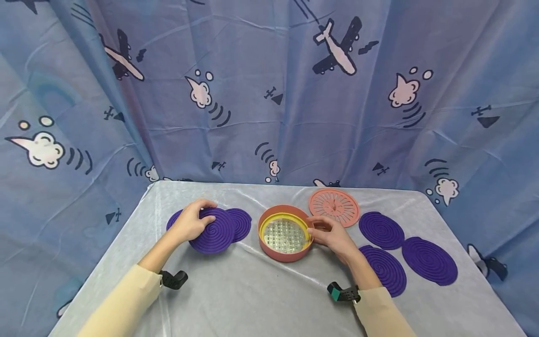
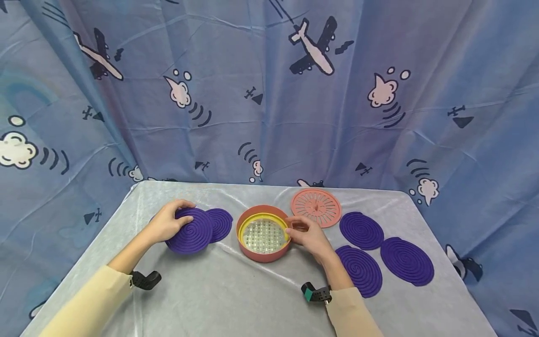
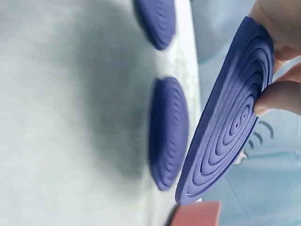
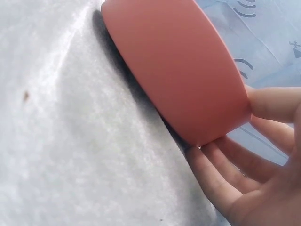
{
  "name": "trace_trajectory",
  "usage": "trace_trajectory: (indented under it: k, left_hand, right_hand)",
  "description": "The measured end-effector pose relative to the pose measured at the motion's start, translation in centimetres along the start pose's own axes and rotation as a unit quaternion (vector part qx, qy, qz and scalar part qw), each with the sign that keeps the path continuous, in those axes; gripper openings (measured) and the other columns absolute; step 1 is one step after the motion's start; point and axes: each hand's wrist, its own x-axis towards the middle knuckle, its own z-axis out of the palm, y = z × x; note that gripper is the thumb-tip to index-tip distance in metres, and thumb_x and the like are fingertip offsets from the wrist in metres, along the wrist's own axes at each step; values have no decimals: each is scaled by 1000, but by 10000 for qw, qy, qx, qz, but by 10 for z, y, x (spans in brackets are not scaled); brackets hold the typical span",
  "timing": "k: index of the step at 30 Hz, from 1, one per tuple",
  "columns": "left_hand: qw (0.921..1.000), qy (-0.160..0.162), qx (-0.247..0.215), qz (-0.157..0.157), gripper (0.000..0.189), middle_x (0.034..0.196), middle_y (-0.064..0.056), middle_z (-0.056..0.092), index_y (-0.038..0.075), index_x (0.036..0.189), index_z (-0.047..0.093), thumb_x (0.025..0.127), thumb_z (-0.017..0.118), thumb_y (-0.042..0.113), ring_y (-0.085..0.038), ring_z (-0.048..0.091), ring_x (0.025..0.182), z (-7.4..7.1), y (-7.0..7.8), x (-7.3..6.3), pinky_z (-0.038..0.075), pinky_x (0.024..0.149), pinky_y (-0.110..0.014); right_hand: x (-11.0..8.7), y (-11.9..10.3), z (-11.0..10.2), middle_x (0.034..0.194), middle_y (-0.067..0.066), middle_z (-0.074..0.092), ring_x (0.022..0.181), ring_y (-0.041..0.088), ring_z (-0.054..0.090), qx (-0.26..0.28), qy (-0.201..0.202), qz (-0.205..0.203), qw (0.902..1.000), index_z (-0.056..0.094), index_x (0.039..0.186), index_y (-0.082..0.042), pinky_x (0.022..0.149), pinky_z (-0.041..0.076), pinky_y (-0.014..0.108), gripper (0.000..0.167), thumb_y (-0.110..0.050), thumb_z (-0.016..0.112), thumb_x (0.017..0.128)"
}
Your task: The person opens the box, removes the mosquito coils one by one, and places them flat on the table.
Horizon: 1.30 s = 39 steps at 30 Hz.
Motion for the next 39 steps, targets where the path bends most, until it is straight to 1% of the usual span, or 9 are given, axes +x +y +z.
trace_trajectory:
  k: [3, 8, 10, 15, 19, 24, 30, 35, 39]
  left_hand:
    - [9999, 32, 24, -125, 32, 126, -22, 65, -2, 126, 64, 95, 67, 4, -43, 56, 123, 1, -14, -9, 40, 107, -58]
    - [9987, 98, -125, -492, 31, 126, -21, 65, -1, 125, 65, 95, 68, 5, -42, 56, 123, 2, -34, -23, 40, 106, -59]
    - [9977, 122, -278, -609, 30, 126, -22, 65, -2, 124, 65, 94, 68, 3, -43, 55, 123, 2, -40, -29, 40, 106, -59]
    - [9957, 136, -549, -735, 31, 124, -24, 65, -4, 124, 65, 93, 69, 2, -43, 57, 121, 7, -52, -40, 42, 104, -59]
    - [9937, 160, -669, -883, 32, 124, -24, 65, -4, 124, 65, 94, 69, 3, -43, 57, 119, 11, -60, -47, 43, 103, -59]
    - [9924, 137, -643, -1041, 30, 122, -24, 66, -6, 122, 65, 93, 69, 3, -44, 58, 118, 12, -61, -52, 42, 104, -58]
    - [9937, 49, -223, -1100, 26, 113, -23, 68, -5, 114, 66, 91, 71, 4, -44, 61, 111, 9, -59, -58, 46, 98, -58]
    - [9943, -66, 55, -1067, 23, 104, -19, 68, -3, 110, 68, 89, 73, 5, -36, 62, 100, 3, -53, -61, 49, 89, -54]
    - [9955, -271, 303, -859, 25, 103, -19, 68, -4, 112, 69, 91, 72, 7, -34, 63, 98, -1, -47, -62, 50, 86, -54]
  right_hand:
    - [-1, 0, 0, 139, 26, 52, 123, 34, 57, 40, 10, 4, 10000, 57, 138, 0, 91, 57, 34, 45, -12, 71, 96]
    - [-1, 0, 0, 139, 25, 53, 123, 35, 56, 31, 21, -14, 10000, 57, 138, 0, 91, 57, 34, 46, -13, 72, 96]
    - [-1, 0, 0, 139, 25, 53, 123, 34, 56, 26, 19, -26, 10000, 57, 138, 0, 91, 57, 34, 46, -14, 72, 96]
    - [0, 2, -1, 139, 25, 53, 122, 33, 57, 41, 2, -47, 10000, 57, 138, 0, 90, 57, 32, 47, -15, 72, 96]
    - [0, 3, -1, 138, 25, 53, 121, 33, 58, 24, -11, -47, 10000, 57, 138, -1, 90, 57, 32, 47, -15, 72, 96]
    - [0, 2, 0, 138, 25, 54, 119, 32, 58, 33, -5, -37, 10000, 57, 137, 0, 89, 57, 32, 46, -14, 72, 96]
    - [0, 2, 0, 138, 25, 54, 119, 30, 59, 64, -8, -38, 10000, 58, 137, 0, 89, 57, 31, 46, -14, 72, 96]
    - [1, 2, 0, 138, 25, 54, 119, 31, 59, 41, -13, -54, 10000, 58, 137, 0, 89, 57, 32, 44, -12, 71, 96]
    - [0, 1, 0, 138, 26, 53, 120, 33, 58, -1, -22, -45, 10000, 57, 137, 1, 90, 57, 32, 44, -11, 70, 97]
